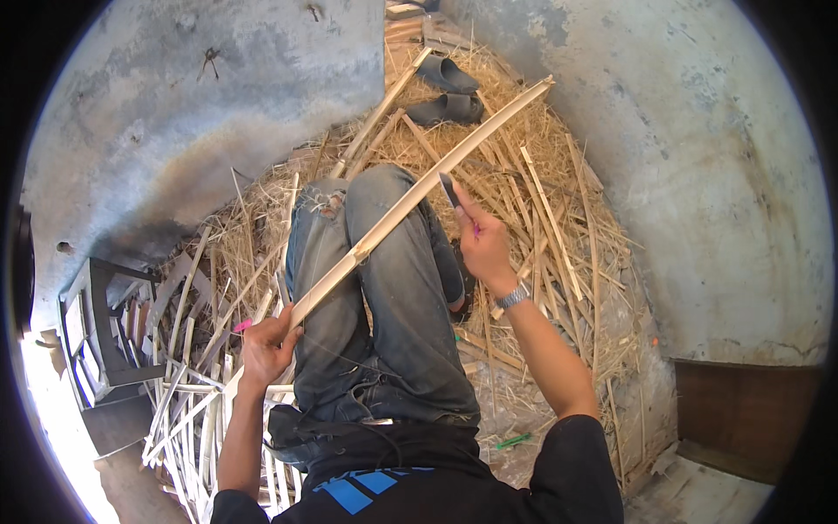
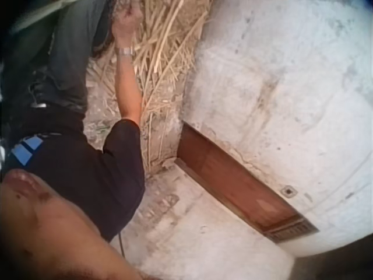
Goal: The person is shaving a thin strip of wood using a knife while sitting on the ground.
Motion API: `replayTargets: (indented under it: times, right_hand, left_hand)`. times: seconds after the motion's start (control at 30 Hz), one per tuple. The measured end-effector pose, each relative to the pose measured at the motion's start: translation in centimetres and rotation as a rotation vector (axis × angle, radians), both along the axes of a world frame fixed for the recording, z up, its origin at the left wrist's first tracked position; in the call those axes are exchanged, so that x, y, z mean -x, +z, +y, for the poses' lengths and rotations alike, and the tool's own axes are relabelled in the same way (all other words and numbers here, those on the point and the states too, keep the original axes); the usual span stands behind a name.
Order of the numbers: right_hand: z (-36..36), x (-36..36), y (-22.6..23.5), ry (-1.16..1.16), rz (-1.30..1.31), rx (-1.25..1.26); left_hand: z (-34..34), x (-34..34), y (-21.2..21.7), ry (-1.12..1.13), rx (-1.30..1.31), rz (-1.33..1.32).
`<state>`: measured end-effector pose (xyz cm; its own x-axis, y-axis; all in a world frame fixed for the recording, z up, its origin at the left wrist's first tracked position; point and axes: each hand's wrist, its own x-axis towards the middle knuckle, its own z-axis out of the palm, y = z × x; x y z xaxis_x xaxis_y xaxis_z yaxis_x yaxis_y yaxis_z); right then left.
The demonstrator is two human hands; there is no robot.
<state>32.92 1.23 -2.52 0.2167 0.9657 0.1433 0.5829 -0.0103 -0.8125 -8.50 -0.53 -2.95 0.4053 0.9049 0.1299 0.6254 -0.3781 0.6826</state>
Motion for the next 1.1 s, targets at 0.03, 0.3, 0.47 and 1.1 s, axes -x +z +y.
replayTargets:
  times: [0.03, 0.3, 0.47, 1.1]
  right_hand:
    - [0.5, -0.2, 0.6, -0.037, 0.0, 0.044]
    - [-0.2, 0.9, 1.1, -0.028, -0.027, 0.066]
    - [-1.0, 2.2, -0.3, 0.075, 0.033, -0.094]
    - [-1.0, 0.8, 2.8, 0.316, 0.897, 0.619]
  left_hand:
    - [0.1, 0.0, 0.1, -0.006, 0.0, -0.009]
    - [0.3, -2.8, -0.2, 0.032, -0.046, -0.065]
    - [0.8, -4.7, -0.1, 0.057, -0.048, -0.053]
    - [1.2, -5.2, 0.1, 0.047, -0.036, -0.023]
